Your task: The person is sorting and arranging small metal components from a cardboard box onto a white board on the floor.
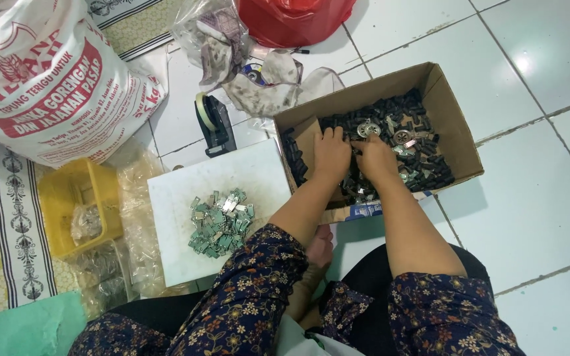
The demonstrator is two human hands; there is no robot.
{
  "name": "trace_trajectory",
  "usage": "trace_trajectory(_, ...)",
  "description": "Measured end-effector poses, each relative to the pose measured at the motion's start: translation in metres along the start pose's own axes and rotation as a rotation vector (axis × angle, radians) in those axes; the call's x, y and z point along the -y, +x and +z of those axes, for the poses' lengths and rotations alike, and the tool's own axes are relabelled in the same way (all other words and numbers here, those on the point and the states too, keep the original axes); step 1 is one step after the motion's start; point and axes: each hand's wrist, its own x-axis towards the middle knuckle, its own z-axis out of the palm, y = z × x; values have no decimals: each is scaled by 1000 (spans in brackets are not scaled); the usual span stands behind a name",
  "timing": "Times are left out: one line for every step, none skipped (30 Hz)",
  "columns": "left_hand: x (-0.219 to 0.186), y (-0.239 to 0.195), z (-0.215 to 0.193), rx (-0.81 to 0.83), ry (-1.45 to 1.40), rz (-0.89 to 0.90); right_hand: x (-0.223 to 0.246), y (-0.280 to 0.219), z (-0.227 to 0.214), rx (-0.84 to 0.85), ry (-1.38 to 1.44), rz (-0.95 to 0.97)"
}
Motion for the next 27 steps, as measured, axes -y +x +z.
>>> trace_trajectory(-1,0,4,0,-1,1,2,-1,-1,0,0,1)
trace_trajectory(-1,0,8,-4,9,-3,4,0,-2,0,-9,-3)
trace_trajectory(-1,0,12,-9,19,-6,7,-1,-2,0,-18,-7)
trace_trajectory(0,0,15,-10,20,-6,6,0,-1,-1,-18,-7)
trace_trajectory(1,0,18,-19,1,4,5,0,0,-6,-20,-10)
trace_trajectory(3,1,20,-30,-18,16,5,2,0,-13,-22,-14)
trace_trajectory(3,-1,16,-32,-16,17,2,2,3,-17,-21,-14)
trace_trajectory(4,-1,12,-4,-20,21,0,4,5,-16,-22,-11)
trace_trajectory(5,-1,8,25,-24,25,-3,6,7,-15,-22,-7)
trace_trajectory(5,-1,8,24,-22,24,-5,6,8,-16,-21,-9)
trace_trajectory(5,-1,9,-19,-39,30,-7,7,10,-21,-11,-3)
trace_trajectory(4,-2,10,-61,-57,35,-10,6,13,-25,-2,4)
trace_trajectory(5,-2,9,-61,-56,33,-6,5,10,-24,-1,1)
trace_trajectory(5,-2,8,-36,-52,32,-4,3,6,-41,25,12)
trace_trajectory(4,-1,7,-12,-48,31,-2,1,2,-59,52,23)
trace_trajectory(3,-2,9,-12,-49,32,-1,1,1,-59,51,24)
trace_trajectory(3,-2,11,-39,-53,39,0,1,0,-53,25,20)
trace_trajectory(4,-3,13,-65,-57,45,2,1,-1,-46,0,14)
trace_trajectory(4,-2,12,-65,-57,43,0,4,1,-45,-1,12)
trace_trajectory(3,-2,12,-88,-72,41,-2,5,4,-53,4,16)
trace_trajectory(3,-2,11,-111,-86,38,-4,7,6,-61,10,19)
trace_trajectory(3,-2,10,-109,-86,38,-4,7,6,-59,11,19)
trace_trajectory(3,-3,8,-121,-93,34,-4,7,5,-62,6,8)
trace_trajectory(2,-3,7,-133,-99,33,-5,6,4,-66,1,-1)
trace_trajectory(2,-4,6,-132,-100,35,-6,6,5,-66,2,1)
trace_trajectory(3,-3,5,-129,-107,28,-6,6,5,-61,-1,-12)
trace_trajectory(4,-3,4,-125,-114,21,-7,7,4,-55,-4,-26)
